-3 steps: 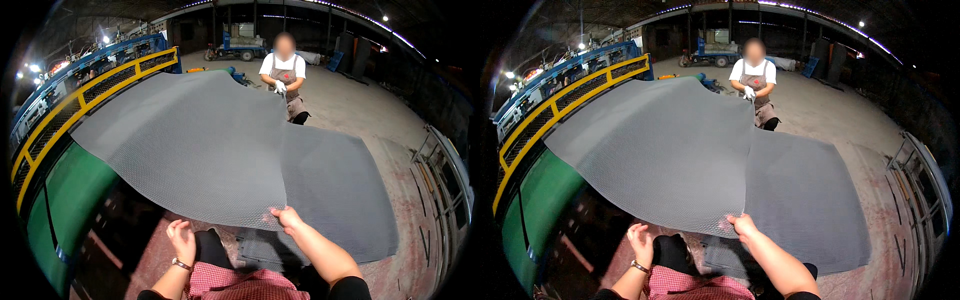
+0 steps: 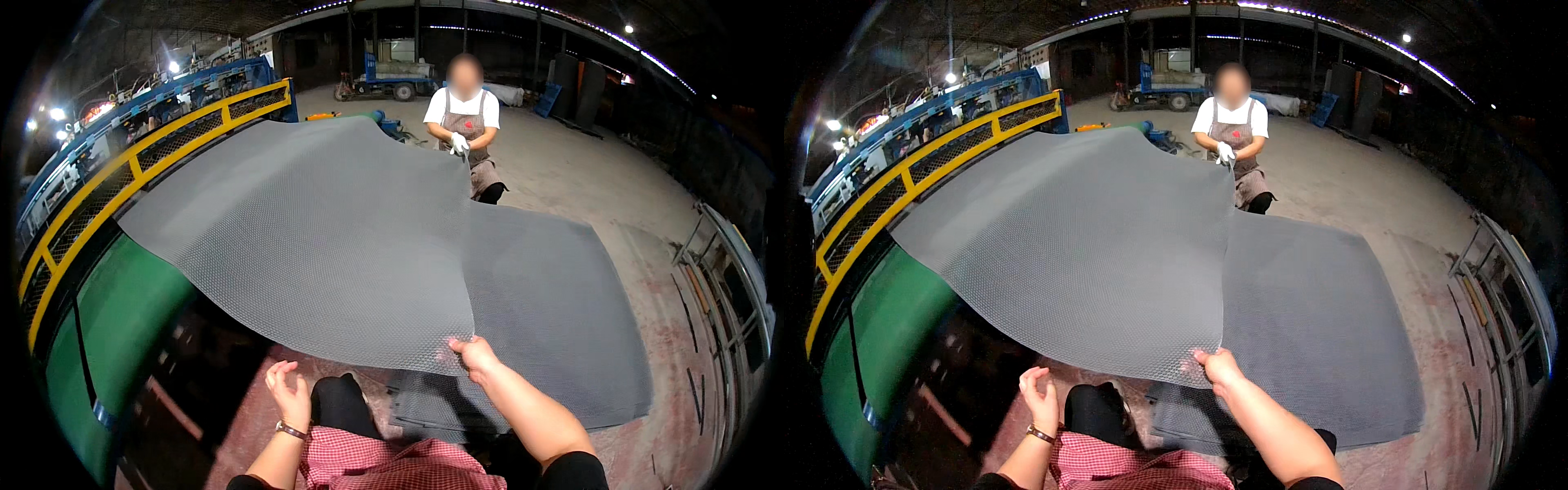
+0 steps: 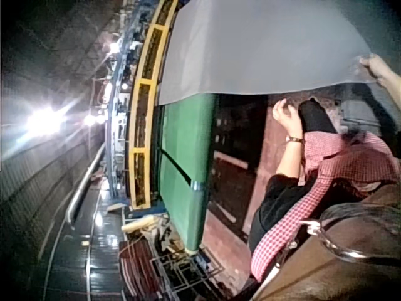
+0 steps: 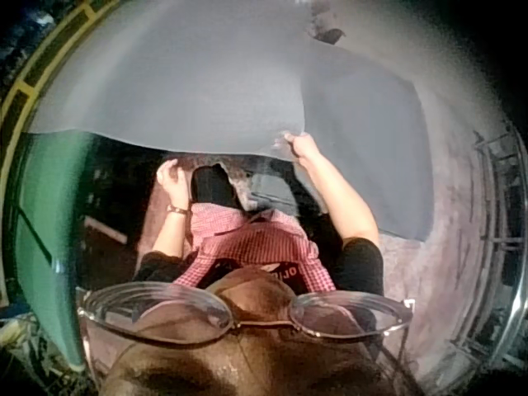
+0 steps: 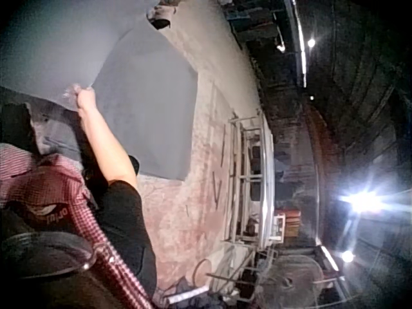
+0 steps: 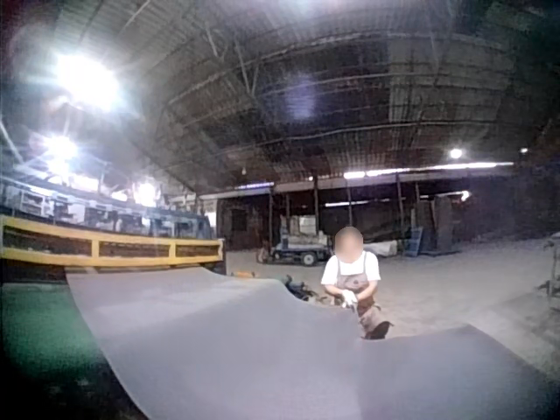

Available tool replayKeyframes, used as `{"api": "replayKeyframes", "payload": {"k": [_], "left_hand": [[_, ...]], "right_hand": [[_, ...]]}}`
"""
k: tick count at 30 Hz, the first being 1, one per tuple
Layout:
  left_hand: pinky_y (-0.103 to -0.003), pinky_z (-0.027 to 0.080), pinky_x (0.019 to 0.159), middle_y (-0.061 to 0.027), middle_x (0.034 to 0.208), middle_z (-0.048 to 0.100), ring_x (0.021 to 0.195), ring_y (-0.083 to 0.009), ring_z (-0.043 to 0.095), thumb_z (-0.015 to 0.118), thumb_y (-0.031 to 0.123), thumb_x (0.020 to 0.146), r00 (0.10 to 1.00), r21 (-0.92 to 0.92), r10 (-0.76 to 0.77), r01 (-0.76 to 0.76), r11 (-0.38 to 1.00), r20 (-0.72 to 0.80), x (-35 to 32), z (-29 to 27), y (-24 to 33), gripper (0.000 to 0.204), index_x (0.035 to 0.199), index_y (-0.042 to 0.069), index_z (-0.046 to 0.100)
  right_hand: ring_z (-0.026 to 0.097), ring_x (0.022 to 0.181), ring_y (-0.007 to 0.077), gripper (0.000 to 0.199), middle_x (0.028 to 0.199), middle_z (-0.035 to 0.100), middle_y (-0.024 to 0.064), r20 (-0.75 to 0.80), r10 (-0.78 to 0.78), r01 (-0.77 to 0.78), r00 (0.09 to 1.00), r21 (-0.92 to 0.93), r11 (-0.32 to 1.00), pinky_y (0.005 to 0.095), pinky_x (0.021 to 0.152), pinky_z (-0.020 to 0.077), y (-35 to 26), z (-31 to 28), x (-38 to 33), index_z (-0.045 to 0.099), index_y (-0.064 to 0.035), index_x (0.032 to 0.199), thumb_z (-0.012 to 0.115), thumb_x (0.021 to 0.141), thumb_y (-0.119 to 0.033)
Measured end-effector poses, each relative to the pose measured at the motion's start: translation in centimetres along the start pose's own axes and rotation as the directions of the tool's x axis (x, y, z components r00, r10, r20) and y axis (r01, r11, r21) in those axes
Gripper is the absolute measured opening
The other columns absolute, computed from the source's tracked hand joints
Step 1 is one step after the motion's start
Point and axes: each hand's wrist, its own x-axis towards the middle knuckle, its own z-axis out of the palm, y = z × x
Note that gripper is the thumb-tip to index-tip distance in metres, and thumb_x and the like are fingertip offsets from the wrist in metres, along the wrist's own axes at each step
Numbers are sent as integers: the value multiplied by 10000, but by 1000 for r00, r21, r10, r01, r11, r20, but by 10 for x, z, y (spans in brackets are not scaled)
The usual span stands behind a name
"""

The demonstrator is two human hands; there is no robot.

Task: The person works with a second person to pull rubber sheets from a conveyor machine and stack them on the floor.

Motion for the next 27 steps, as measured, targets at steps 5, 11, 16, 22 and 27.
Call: {"api": "replayKeyframes", "payload": {"k": [5,11,16,22,27], "left_hand": [[-333,378,834,-107,948,459,931,-246,457,485,-78,609,995,-87,-91,87,992,-50,3,-10,-25,240,824,18,529],[-310,395,814,-107,935,460,913,-232,467,494,-81,618,993,-132,-114,111,985,-19,2,-16,-13,223,818,12,530],[-305,394,811,-105,921,468,902,-226,473,503,-74,619,994,-110,-107,105,988,-9,-3,-21,-11,215,814,12,530],[-310,396,778,-96,871,497,865,-223,480,512,-39,618,996,-35,-85,85,996,16,-6,-26,-17,196,801,25,540],[-304,399,746,-93,861,500,828,-217,484,510,-32,616,996,-20,-88,89,996,20,-6,-31,-20,189,791,29,544]], "right_hand": [[562,765,219,137,869,571,123,-101,-40,37,994,-35,999,348,694,476,3,-5,-5,500,53,929,473,820,-26],[543,809,234,214,938,543,139,-182,-66,58,981,-49,997,357,703,460,10,-20,-5,438,51,1012,477,827,-48],[506,892,271,286,1007,508,166,-235,-106,103,966,-26,994,402,779,418,2,-34,-16,381,49,1066,489,824,-60],[507,887,296,308,981,503,194,-280,-147,183,949,107,977,414,765,413,-6,-62,-16,380,58,1043,480,765,-30],[542,796,282,343,907,523,183,-390,-213,273,896,105,956,397,684,449,-11,-76,-6,397,85,990,537,726,-83]]}}
